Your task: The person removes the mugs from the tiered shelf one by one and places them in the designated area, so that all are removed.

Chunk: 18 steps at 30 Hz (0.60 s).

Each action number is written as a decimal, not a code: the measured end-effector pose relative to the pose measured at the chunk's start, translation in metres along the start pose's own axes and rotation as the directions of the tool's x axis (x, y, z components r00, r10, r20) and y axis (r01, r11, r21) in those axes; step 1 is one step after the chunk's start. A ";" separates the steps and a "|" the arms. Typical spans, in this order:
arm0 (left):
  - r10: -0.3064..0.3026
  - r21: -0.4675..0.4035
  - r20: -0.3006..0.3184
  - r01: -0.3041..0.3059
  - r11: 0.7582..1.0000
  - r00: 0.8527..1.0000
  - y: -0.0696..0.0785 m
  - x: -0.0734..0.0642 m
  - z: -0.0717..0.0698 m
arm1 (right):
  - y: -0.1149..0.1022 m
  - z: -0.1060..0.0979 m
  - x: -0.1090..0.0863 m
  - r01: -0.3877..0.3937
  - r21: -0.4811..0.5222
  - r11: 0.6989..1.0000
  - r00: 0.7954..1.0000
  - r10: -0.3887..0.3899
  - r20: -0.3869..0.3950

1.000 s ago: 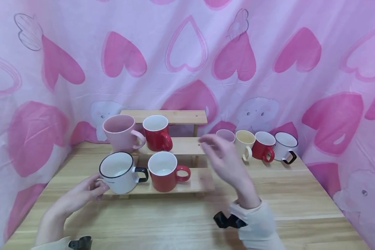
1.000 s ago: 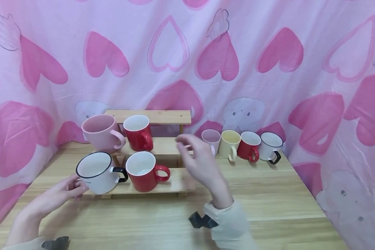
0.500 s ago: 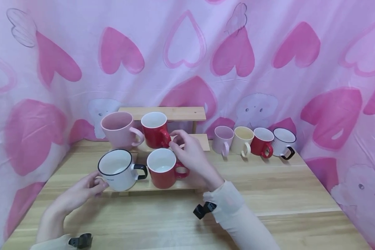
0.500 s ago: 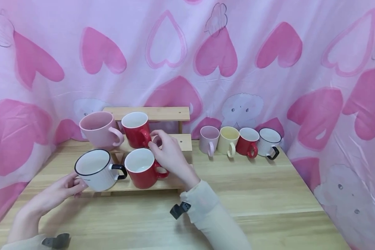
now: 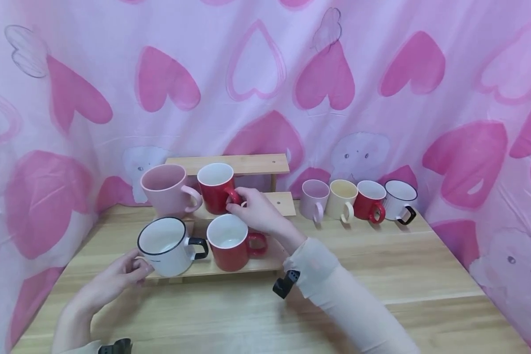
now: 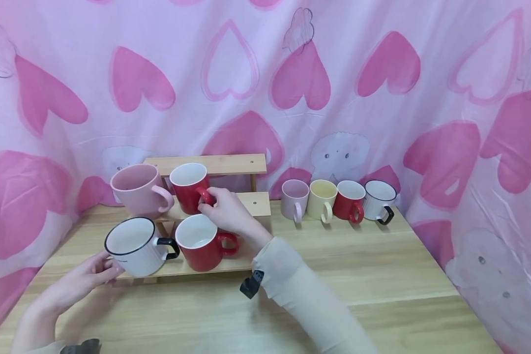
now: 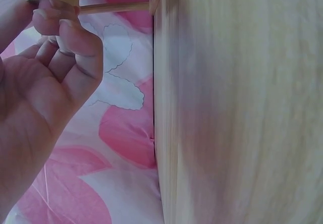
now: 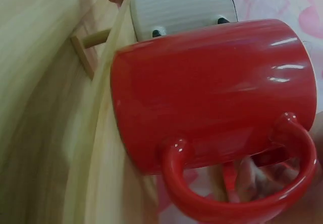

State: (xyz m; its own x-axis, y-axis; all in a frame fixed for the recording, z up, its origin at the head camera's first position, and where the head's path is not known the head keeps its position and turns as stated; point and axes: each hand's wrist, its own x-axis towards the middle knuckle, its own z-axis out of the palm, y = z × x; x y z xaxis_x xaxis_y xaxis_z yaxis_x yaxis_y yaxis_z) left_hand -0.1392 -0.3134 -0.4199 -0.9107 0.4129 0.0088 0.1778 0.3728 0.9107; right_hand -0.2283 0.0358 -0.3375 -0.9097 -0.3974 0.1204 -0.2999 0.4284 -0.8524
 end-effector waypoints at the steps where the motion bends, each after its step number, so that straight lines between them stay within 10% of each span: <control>1: -0.003 0.002 0.000 0.003 1.000 1.000 0.001 0.001 0.000 | 0.000 -0.001 0.000 -0.018 0.031 0.999 1.000 0.017 0.010; 18: 0.016 0.021 0.008 -0.017 1.000 1.000 0.004 0.003 -0.001 | 0.001 0.007 -0.002 -0.066 0.160 0.985 0.997 0.073 -0.034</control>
State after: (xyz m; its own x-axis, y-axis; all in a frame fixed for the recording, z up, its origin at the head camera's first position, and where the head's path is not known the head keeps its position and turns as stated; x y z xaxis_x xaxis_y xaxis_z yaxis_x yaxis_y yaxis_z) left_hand -0.1418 -0.3118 -0.4153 -0.9045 0.4259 0.0202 0.2006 0.3832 0.9016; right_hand -0.2246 0.0320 -0.3422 -0.9384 -0.3371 0.0757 -0.1892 0.3183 -0.9289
